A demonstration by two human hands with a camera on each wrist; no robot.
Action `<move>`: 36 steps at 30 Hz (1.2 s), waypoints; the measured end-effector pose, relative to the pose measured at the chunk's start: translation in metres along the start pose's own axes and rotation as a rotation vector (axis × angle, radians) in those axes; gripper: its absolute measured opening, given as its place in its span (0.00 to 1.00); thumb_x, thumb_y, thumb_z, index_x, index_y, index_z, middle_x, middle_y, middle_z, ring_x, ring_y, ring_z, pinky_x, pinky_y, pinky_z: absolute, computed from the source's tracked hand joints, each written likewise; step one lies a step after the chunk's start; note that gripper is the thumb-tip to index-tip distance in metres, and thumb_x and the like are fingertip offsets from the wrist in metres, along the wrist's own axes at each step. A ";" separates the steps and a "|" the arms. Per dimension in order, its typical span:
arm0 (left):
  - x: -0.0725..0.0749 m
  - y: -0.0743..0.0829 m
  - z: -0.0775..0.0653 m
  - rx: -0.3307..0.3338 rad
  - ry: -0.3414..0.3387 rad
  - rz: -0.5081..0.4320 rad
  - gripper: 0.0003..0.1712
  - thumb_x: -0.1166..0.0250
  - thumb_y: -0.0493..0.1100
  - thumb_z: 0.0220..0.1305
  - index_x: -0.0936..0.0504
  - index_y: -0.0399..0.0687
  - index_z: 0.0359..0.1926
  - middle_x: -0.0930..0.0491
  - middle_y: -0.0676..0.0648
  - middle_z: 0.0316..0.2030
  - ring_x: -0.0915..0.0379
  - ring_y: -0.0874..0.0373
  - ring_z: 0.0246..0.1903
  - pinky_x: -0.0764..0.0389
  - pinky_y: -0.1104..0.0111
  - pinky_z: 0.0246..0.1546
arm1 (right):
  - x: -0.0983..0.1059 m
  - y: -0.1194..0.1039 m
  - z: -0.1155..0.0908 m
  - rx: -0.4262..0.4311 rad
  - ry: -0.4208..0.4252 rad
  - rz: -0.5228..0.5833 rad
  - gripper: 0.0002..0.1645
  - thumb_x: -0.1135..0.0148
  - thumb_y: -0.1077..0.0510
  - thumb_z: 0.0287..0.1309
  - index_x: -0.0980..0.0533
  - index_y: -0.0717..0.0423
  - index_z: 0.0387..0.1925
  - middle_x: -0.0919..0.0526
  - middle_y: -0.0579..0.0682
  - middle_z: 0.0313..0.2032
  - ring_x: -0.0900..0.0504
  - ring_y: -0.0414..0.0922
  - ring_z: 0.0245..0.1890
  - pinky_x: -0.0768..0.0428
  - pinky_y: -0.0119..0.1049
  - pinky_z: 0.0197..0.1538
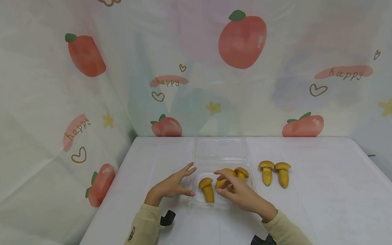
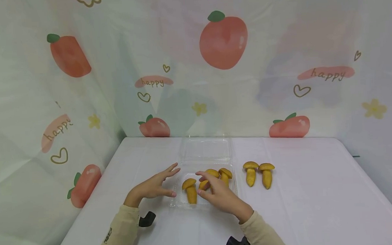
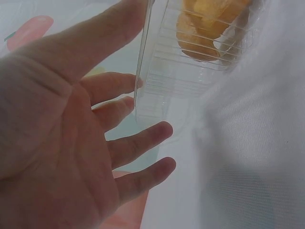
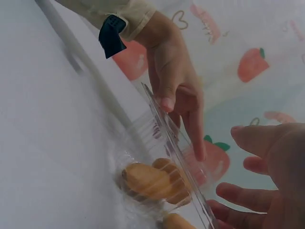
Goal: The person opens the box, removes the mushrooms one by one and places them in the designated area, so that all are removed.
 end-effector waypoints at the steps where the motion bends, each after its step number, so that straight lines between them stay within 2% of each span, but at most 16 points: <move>1: 0.000 0.000 0.000 0.000 0.000 0.002 0.53 0.25 0.46 0.60 0.44 0.46 0.79 0.58 0.44 0.82 0.59 0.41 0.81 0.47 0.39 0.76 | -0.003 0.000 0.001 -0.004 -0.012 0.000 0.32 0.40 0.52 0.71 0.35 0.56 0.71 0.20 0.63 0.55 0.17 0.54 0.49 0.19 0.35 0.46; 4: 0.000 0.001 0.000 -0.003 -0.001 0.004 0.53 0.25 0.46 0.60 0.44 0.46 0.79 0.58 0.44 0.82 0.59 0.40 0.80 0.47 0.39 0.76 | -0.011 0.002 0.004 -0.019 -0.046 -0.024 0.33 0.39 0.52 0.71 0.36 0.56 0.71 0.19 0.63 0.55 0.16 0.56 0.50 0.20 0.33 0.45; 10: 0.001 0.004 -0.002 -0.002 -0.003 0.002 0.53 0.25 0.45 0.60 0.44 0.46 0.79 0.58 0.44 0.82 0.58 0.41 0.80 0.47 0.40 0.76 | -0.021 0.005 0.008 -0.050 -0.113 -0.026 0.35 0.40 0.50 0.71 0.37 0.58 0.73 0.20 0.62 0.57 0.18 0.57 0.53 0.18 0.49 0.50; 14: 0.002 0.005 -0.002 -0.007 -0.005 0.009 0.53 0.25 0.45 0.60 0.44 0.45 0.79 0.58 0.43 0.82 0.58 0.40 0.80 0.47 0.40 0.76 | -0.025 0.007 0.011 -0.068 -0.158 -0.021 0.36 0.39 0.49 0.71 0.38 0.59 0.73 0.21 0.63 0.59 0.19 0.57 0.55 0.19 0.53 0.52; 19: 0.002 0.004 -0.002 -0.003 -0.007 0.005 0.53 0.25 0.45 0.60 0.44 0.46 0.79 0.58 0.44 0.82 0.59 0.41 0.80 0.47 0.41 0.76 | -0.027 0.005 0.014 -0.070 -0.192 -0.001 0.36 0.39 0.51 0.71 0.38 0.59 0.73 0.24 0.66 0.64 0.21 0.62 0.59 0.20 0.59 0.58; 22: 0.002 0.004 -0.003 -0.007 -0.010 0.006 0.53 0.25 0.47 0.60 0.45 0.45 0.79 0.59 0.44 0.82 0.59 0.41 0.80 0.47 0.40 0.76 | -0.029 0.004 0.017 -0.047 -0.205 -0.043 0.35 0.40 0.51 0.71 0.36 0.57 0.73 0.23 0.61 0.65 0.19 0.57 0.56 0.18 0.52 0.55; 24: 0.002 0.003 -0.003 -0.015 -0.013 0.007 0.53 0.25 0.48 0.60 0.45 0.45 0.79 0.59 0.44 0.82 0.59 0.41 0.80 0.46 0.41 0.76 | -0.031 0.003 0.020 -0.034 -0.216 -0.095 0.34 0.39 0.50 0.71 0.35 0.55 0.73 0.19 0.57 0.59 0.18 0.49 0.45 0.18 0.43 0.46; 26: 0.002 0.003 -0.003 -0.023 -0.014 0.008 0.54 0.25 0.48 0.60 0.45 0.44 0.79 0.59 0.43 0.82 0.59 0.41 0.80 0.46 0.40 0.76 | -0.034 0.005 0.023 -0.035 -0.229 -0.133 0.34 0.39 0.49 0.71 0.35 0.53 0.73 0.18 0.54 0.58 0.23 0.43 0.37 0.24 0.35 0.39; 28: 0.002 0.003 -0.002 -0.028 -0.014 0.007 0.53 0.26 0.48 0.60 0.45 0.44 0.79 0.59 0.43 0.82 0.59 0.41 0.80 0.46 0.40 0.76 | -0.037 0.006 0.025 -0.042 -0.243 -0.149 0.33 0.40 0.48 0.71 0.34 0.50 0.73 0.19 0.53 0.60 0.25 0.41 0.36 0.26 0.34 0.39; 32: 0.002 0.002 -0.002 -0.029 -0.012 0.000 0.53 0.26 0.46 0.61 0.45 0.44 0.79 0.59 0.43 0.82 0.59 0.40 0.80 0.47 0.40 0.76 | -0.041 0.009 0.028 -0.051 -0.256 -0.139 0.33 0.40 0.48 0.71 0.34 0.50 0.73 0.25 0.53 0.69 0.23 0.42 0.44 0.22 0.38 0.47; 36: 0.001 0.001 -0.001 -0.037 -0.012 -0.011 0.52 0.26 0.45 0.61 0.45 0.43 0.79 0.59 0.42 0.82 0.59 0.39 0.80 0.47 0.39 0.75 | -0.041 0.010 0.028 -0.046 -0.257 -0.114 0.33 0.40 0.47 0.71 0.33 0.50 0.72 0.21 0.51 0.62 0.26 0.40 0.37 0.26 0.32 0.39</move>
Point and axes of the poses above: each hand's wrist, its own z-axis towards the middle knuckle, its own x-axis out of the back of the hand, y = z × x, the point moved 5 cm from there along z, towards the middle knuckle
